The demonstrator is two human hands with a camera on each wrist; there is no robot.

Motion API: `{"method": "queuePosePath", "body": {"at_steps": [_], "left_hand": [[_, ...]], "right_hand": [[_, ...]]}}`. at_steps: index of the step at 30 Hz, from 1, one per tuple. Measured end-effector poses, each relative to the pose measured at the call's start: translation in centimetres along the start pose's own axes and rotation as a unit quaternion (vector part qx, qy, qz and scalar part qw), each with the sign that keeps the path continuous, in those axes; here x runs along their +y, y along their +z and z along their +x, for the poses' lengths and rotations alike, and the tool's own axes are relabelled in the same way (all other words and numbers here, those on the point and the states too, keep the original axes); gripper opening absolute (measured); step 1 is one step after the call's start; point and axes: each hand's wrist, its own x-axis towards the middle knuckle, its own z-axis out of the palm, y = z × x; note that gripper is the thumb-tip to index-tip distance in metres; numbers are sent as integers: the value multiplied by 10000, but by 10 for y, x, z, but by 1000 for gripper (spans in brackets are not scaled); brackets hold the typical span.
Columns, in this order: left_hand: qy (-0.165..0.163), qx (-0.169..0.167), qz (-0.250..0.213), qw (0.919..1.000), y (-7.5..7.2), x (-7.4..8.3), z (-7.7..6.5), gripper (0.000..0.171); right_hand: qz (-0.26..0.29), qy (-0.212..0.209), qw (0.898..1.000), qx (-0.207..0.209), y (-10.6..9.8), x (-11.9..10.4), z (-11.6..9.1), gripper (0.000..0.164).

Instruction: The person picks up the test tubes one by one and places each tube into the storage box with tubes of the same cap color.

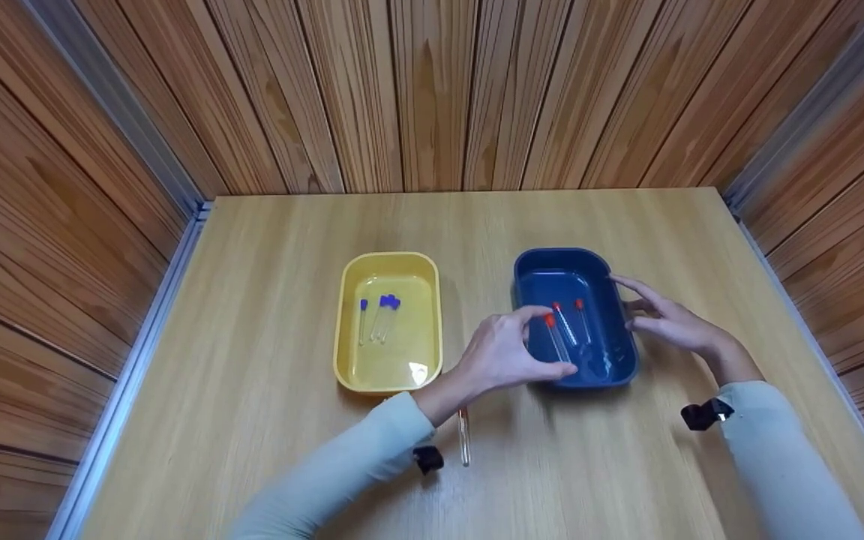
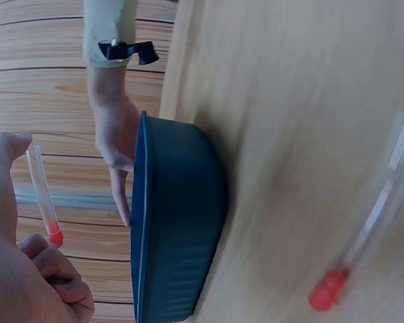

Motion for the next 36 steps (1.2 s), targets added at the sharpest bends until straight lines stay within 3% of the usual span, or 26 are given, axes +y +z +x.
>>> {"method": "queuePosePath", "body": {"at_steps": [9,21,28,36], "left_hand": [[-7,75,-470,9989,3,5,15,82],[-6,-292,-254,9992,10,18,36,84],[91,-317,16,9995,16,19,49,84],[151,-322,-223,9991,24,17,67,85]], "right_hand": [[25,-55,10000,-44,0,-1,-1,78],[30,-157,9998,-83,0,-1,-2,78],[5,-187,9998,-66,3,0,-1,80],[64,-320,9994,-109,0,0,-1,76]]}}
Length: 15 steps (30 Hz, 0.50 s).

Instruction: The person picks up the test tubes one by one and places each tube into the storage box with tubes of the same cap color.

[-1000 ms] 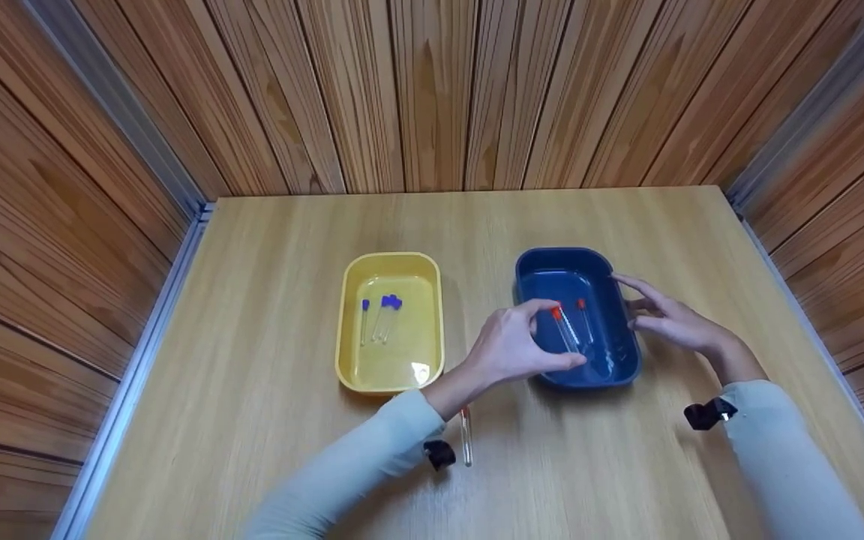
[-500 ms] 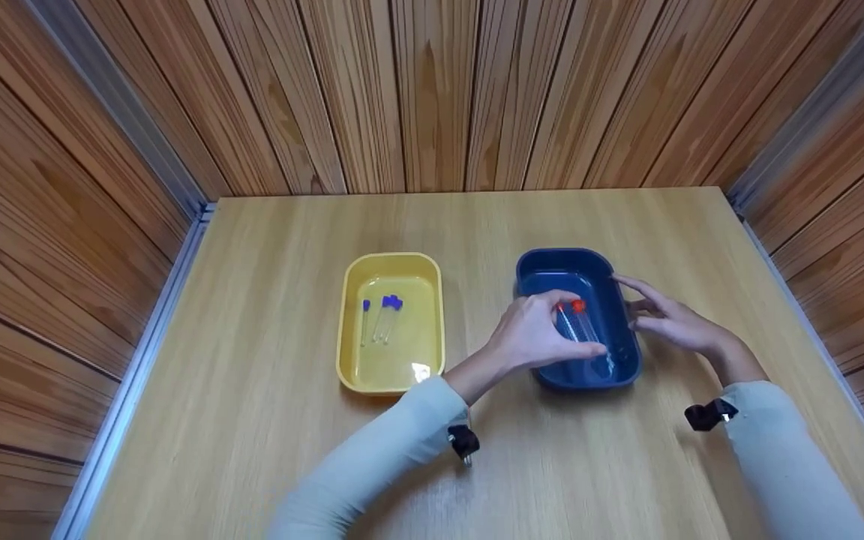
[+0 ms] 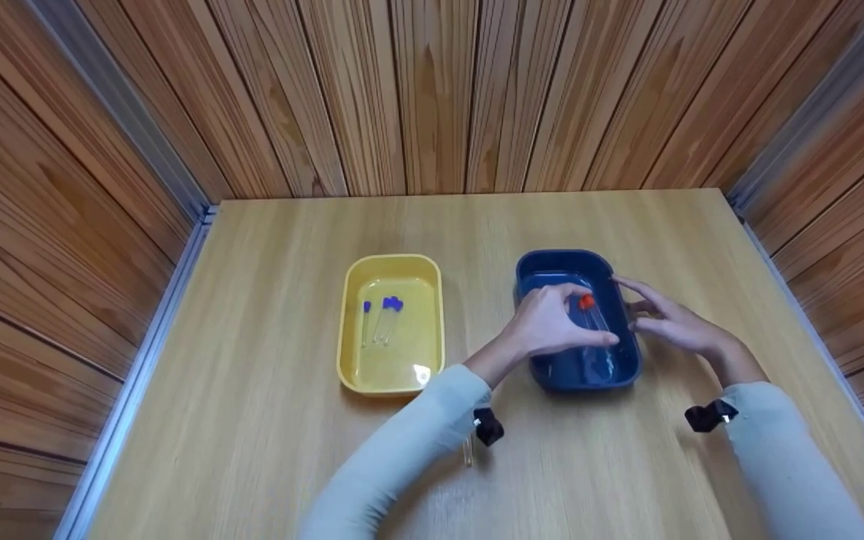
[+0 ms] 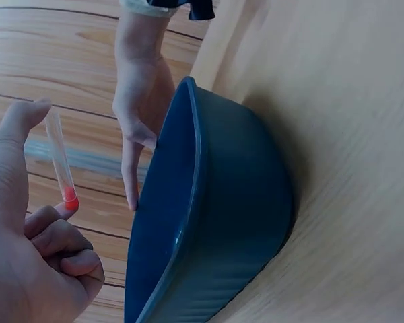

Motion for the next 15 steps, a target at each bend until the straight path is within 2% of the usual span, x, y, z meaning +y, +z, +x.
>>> {"method": "queuePosePath", "body": {"at_steps": [15], "left_hand": [[-375,-103,219,9990,16,3,24,86]], "right_hand": [[-123,205,9997,-1,0,1,0,77]]}}
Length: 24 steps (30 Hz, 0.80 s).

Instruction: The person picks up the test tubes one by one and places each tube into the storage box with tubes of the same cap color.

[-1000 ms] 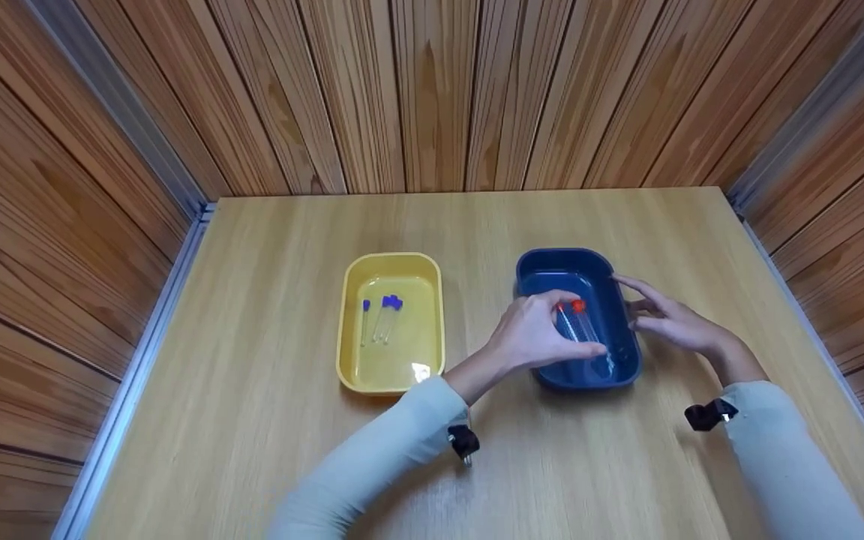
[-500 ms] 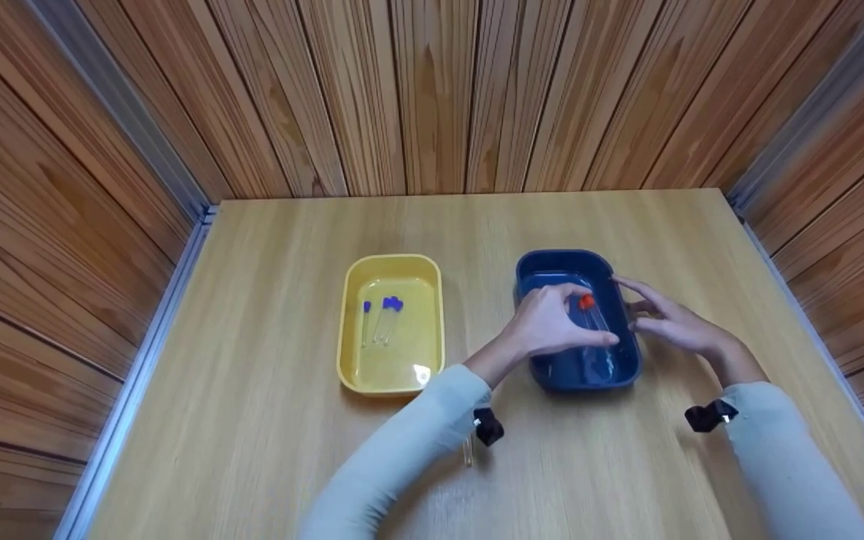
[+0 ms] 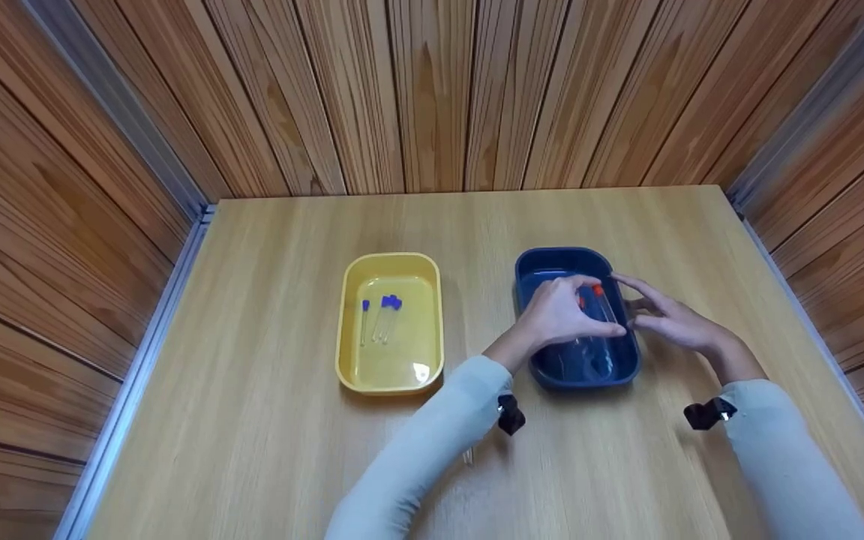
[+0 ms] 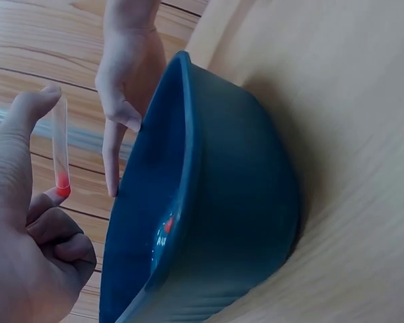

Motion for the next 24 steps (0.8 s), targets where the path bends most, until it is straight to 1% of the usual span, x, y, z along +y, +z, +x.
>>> {"method": "queuePosePath", "body": {"at_steps": [3,9,12,15,16,19,22,23,24], "left_hand": [[-82,-37,-3,10000,-1,2,5,85],[-290,-109,87,9995,-6,5,16,85],[-410,-98,161,9990,-9,3,21,85],[-435,-88,131,9989,-11,0,26,85],[-445,-44,143,9989,-7,-5,32,87],[-481,-9,70,9988,-6,-10,35,86],[-621,34,12,9981,-2,-15,37,86],[-680,13,-48,9977,-5,-12,32,83],[-753,29,-56,9971,-4,-13,32,83]], "right_hand": [[-16,37,10000,-26,-1,-1,0,77],[19,-71,10000,-58,-1,-1,-1,76],[20,-66,10000,-59,-1,-1,0,77],[8,-65,10000,-36,-1,-1,0,77],[20,-64,10000,-29,-1,-1,0,77],[11,-104,9999,-16,-1,-1,0,77],[34,-148,9999,-33,0,0,0,76],[34,-164,9998,-44,0,0,-1,76],[37,-167,9998,-49,0,0,-1,76]]}}
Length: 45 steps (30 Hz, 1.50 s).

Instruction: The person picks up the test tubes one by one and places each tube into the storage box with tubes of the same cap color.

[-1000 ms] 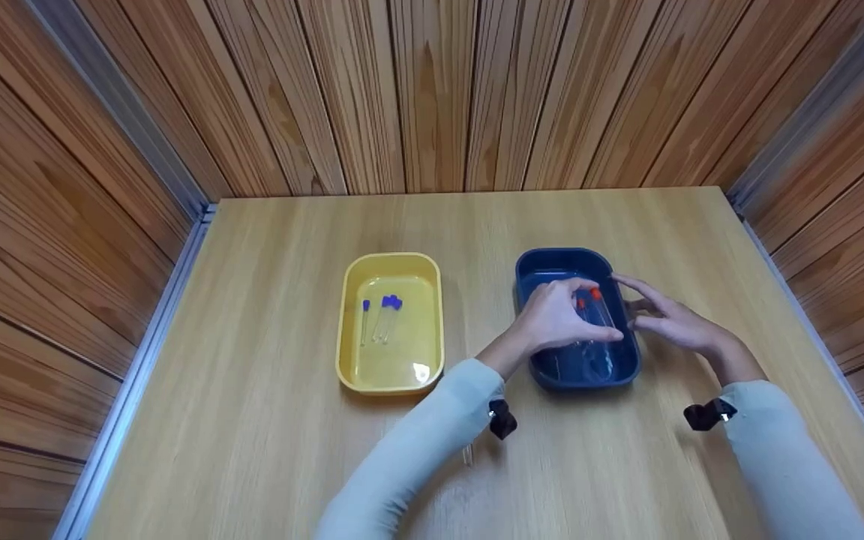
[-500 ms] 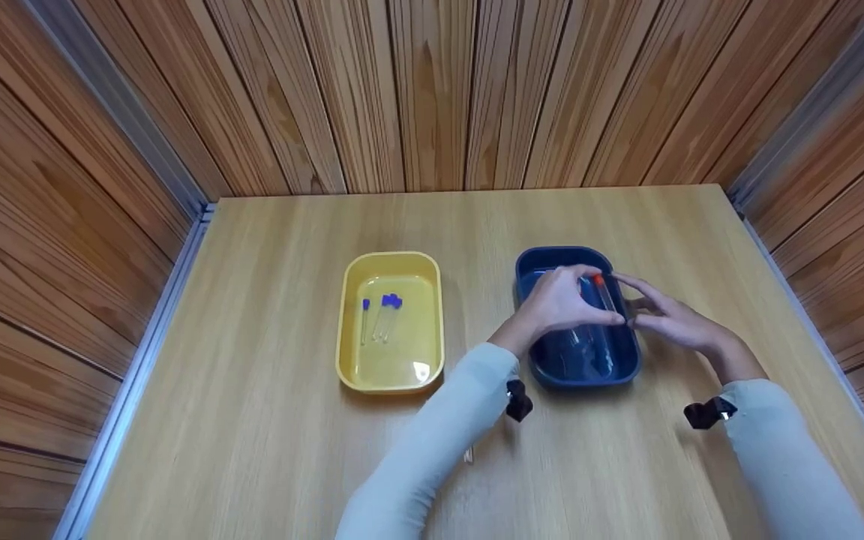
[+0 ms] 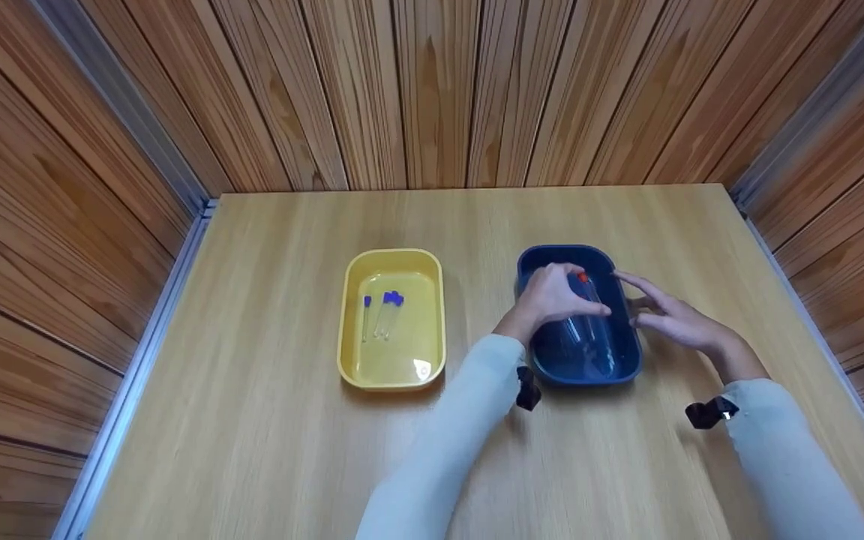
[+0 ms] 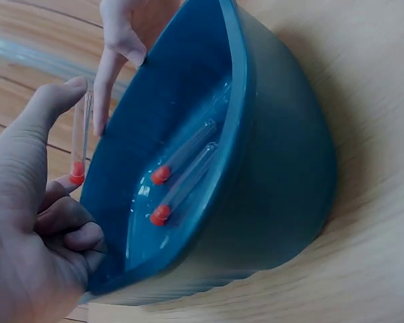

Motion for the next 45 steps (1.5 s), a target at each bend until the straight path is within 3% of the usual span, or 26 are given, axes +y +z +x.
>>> {"method": "queuePosePath", "body": {"at_steps": [7,14,19,29,32,39,45], "left_hand": [[-297,-42,-30,9995,4,1,-1,86],[-759,89,-474,9959,7,7,-1,77],[-1002,230,-794,9915,16,4,12,73],[-1162,395,-1119,9861,18,5,13,62],[-1244,410,-1263,9833,21,5,13,66],[-1509,295,-1605,9750,25,5,7,69],[-1730,124,-1575,9722,26,4,10,65]], "right_hand": [[52,-26,10000,-48,0,0,-1,76],[65,-138,9999,-12,-1,1,-1,76],[4,-34,10000,26,-1,-1,0,77],[-38,172,9998,-3,-1,-1,1,80],[-45,168,9998,10,-1,-1,0,80],[19,160,9998,-84,-1,1,-1,77],[32,144,9999,-51,-2,1,0,78]]}}
